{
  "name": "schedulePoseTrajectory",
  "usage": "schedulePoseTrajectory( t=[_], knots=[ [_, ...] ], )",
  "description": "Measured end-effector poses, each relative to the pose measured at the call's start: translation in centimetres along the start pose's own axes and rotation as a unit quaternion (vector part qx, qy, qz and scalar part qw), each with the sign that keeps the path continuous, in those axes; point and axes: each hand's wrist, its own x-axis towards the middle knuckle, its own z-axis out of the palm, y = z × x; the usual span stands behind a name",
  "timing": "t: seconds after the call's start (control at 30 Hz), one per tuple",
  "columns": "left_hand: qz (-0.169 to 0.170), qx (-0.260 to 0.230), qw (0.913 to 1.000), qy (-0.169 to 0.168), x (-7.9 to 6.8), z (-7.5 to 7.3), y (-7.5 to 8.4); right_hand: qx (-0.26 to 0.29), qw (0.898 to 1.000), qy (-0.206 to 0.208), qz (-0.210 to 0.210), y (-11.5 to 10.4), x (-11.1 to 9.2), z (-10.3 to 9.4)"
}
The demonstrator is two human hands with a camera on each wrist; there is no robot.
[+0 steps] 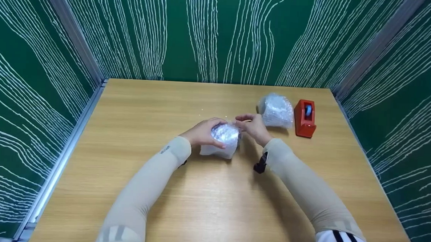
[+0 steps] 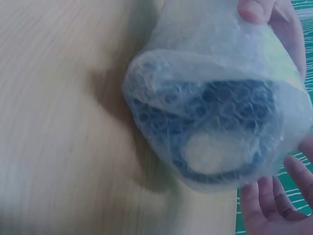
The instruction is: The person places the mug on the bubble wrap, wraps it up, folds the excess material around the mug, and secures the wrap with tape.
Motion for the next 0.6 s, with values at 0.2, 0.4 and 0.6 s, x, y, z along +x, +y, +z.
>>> schedulePoseTrajectory(
  t=[0.2, 0.4, 0.6],
  knots=[
    [-0.031, -0.015, 0.9994, -0.004, -0.1, -0.4, 0.2, -0.012, 1.0, 0.0, -0.002, -0.2, -0.5, -1.8],
    [-0.04, -0.023, 0.9989, -0.004, -0.1, -0.5, 0.4, -0.026, 1.0, -0.01, -0.001, -0.6, -1.4, -3.7],
    [-0.049, -0.026, 0.9984, -0.008, -0.3, -0.4, 0.5, -0.03, 0.999, -0.01, -0.002, -0.7, -2.5, -5.6]
  ],
)
